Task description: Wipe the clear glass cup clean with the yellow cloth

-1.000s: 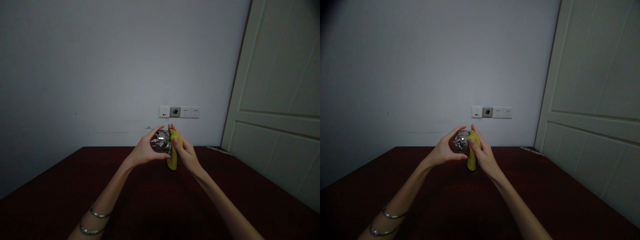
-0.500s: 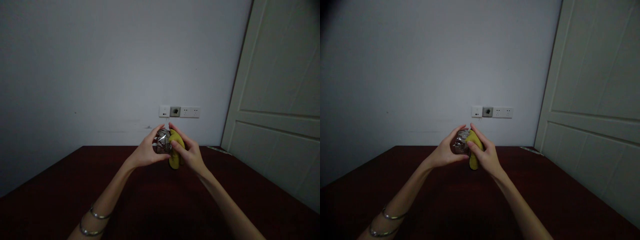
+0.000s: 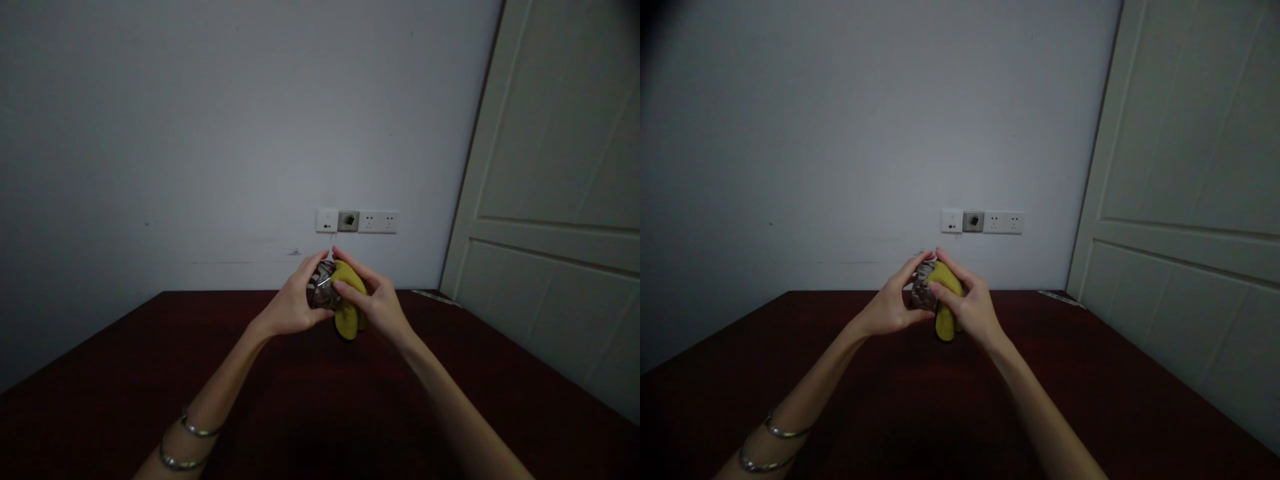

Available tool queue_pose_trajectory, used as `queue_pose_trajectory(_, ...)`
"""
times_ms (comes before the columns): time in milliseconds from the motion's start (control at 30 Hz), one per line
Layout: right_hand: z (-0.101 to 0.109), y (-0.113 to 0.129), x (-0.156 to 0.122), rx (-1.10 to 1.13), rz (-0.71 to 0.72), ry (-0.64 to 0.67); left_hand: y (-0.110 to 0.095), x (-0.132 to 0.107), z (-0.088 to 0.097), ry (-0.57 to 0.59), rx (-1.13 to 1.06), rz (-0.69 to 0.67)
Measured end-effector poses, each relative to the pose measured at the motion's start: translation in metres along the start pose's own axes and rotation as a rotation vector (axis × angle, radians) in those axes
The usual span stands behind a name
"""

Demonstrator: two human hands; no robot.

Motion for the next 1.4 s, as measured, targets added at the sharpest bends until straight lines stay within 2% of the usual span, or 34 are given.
queue_pose_trajectory(200, 0.011, -0.009, 0.005, 0.090, -0.057, -0.097, -0.009, 0.001, -0.007, 0.016, 0.033, -0.064)
queue_pose_trajectory(267, 0.010, -0.007, 0.004, 0.047, -0.050, -0.104, -0.006, 0.001, -0.008, 0.008, 0.043, -0.061)
queue_pose_trajectory(333, 0.005, 0.001, 0.003, -0.076, 0.021, -0.091, -0.001, 0.001, -0.008, -0.013, 0.056, -0.047)
queue_pose_trajectory(433, -0.007, 0.019, -0.002, -0.265, 0.206, -0.052, 0.004, 0.001, -0.007, -0.049, 0.073, -0.042)
queue_pose_trajectory(500, -0.008, 0.022, -0.004, -0.297, 0.250, -0.058, 0.002, 0.001, -0.007, -0.065, 0.091, -0.056)
queue_pose_trajectory(667, 0.011, 0.000, 0.003, -0.150, 0.012, -0.149, -0.008, 0.002, -0.018, -0.023, 0.183, -0.089)
queue_pose_trajectory(733, 0.015, -0.005, 0.004, -0.123, -0.040, -0.163, -0.008, 0.002, -0.022, -0.011, 0.210, -0.087)
queue_pose_trajectory(800, 0.014, -0.003, 0.004, -0.138, -0.014, -0.160, -0.006, 0.003, -0.022, -0.014, 0.234, -0.079)
queue_pose_trajectory(967, 0.003, 0.014, -0.001, -0.207, 0.173, -0.090, 0.002, 0.004, -0.016, -0.069, 0.244, -0.067)
queue_pose_trajectory(1033, 0.004, 0.014, 0.000, -0.200, 0.169, -0.088, 0.002, 0.004, -0.016, -0.073, 0.222, -0.056)
queue_pose_trajectory(1200, 0.016, 0.001, 0.007, -0.134, 0.031, -0.150, -0.005, 0.004, -0.022, -0.008, 0.193, -0.073)
queue_pose_trajectory(1400, 0.007, 0.016, 0.002, -0.272, 0.146, -0.087, 0.002, 0.006, -0.024, -0.005, 0.244, -0.062)
Point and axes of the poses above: each hand's wrist, its own x-axis towards the middle knuckle, its own z-axis out of the back of the hand, y = z × x, the point moved 8 cm from there along x, towards the middle knuckle, and after that the axes turned 1 degree about y, right-handed, at the moved point
